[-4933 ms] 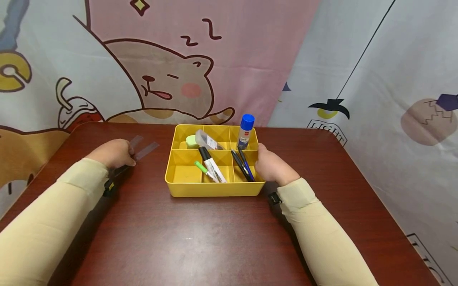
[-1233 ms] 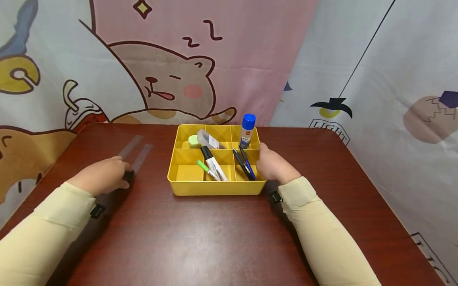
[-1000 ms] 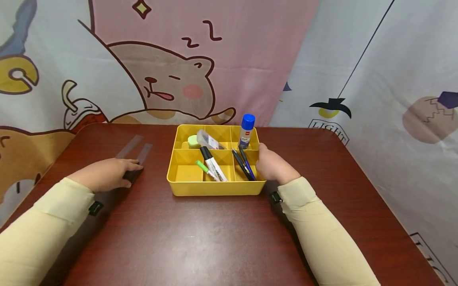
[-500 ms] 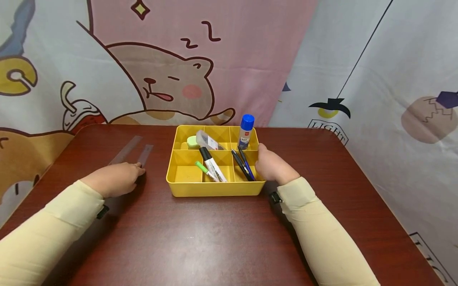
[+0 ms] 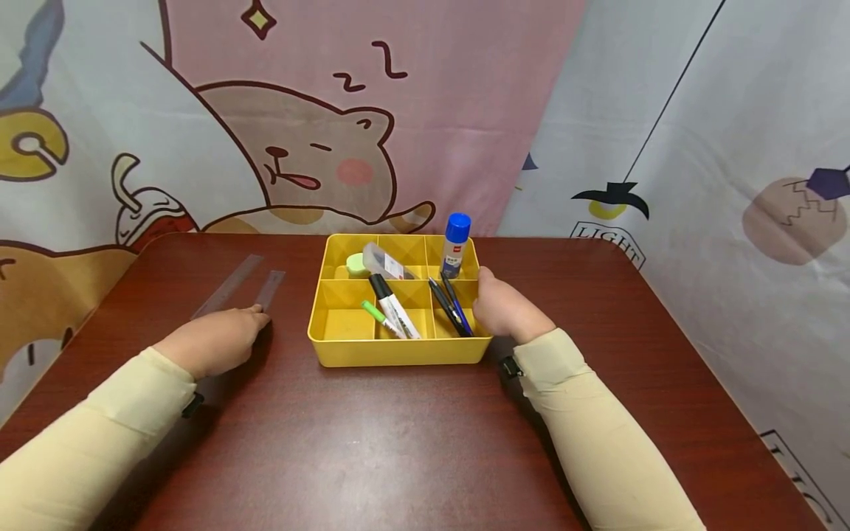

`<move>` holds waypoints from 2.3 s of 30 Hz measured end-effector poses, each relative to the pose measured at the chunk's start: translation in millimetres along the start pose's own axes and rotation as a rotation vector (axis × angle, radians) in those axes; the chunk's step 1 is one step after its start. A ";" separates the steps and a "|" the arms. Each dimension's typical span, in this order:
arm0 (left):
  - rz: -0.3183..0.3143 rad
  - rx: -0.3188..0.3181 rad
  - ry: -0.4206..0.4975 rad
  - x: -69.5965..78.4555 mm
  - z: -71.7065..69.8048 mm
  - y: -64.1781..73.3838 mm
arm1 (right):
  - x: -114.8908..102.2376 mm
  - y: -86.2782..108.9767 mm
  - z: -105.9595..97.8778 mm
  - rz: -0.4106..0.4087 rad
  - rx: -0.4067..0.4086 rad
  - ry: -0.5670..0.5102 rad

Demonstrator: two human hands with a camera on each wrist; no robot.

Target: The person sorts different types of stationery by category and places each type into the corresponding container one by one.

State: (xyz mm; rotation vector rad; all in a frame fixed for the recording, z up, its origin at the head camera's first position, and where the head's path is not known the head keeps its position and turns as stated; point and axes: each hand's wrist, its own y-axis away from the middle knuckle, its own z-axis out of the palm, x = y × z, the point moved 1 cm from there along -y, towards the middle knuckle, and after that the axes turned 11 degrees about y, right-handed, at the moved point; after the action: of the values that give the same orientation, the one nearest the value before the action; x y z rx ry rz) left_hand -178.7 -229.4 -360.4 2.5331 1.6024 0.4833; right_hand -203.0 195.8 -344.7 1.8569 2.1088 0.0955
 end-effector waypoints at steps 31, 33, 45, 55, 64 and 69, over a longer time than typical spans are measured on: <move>0.036 0.040 0.026 -6.5 3.6 4.6 | 0.6 0.3 -0.4 0.004 -0.010 -0.004; 0.043 0.045 0.038 -7.5 3.3 5.2 | 0.4 0.1 -0.8 0.005 -0.016 -0.005; 0.141 0.104 0.109 -14.4 3.3 7.1 | -0.6 1.2 -1.1 -0.014 0.003 0.013; 0.151 0.114 0.129 -16.8 3.5 8.5 | 0.1 0.7 0.1 -0.014 0.007 0.008; 0.173 0.138 0.114 -20.2 2.8 9.6 | -0.9 1.1 -0.9 -0.004 -0.002 0.009; 0.162 0.137 0.112 -20.4 3.1 9.7 | -0.6 1.5 -0.8 -0.011 0.007 0.016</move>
State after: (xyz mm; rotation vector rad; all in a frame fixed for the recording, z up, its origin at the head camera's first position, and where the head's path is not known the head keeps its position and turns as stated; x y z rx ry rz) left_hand -177.4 -251.7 -365.1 2.7999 1.5219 0.5588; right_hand -201.7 195.6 -343.5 1.8542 2.1326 0.1001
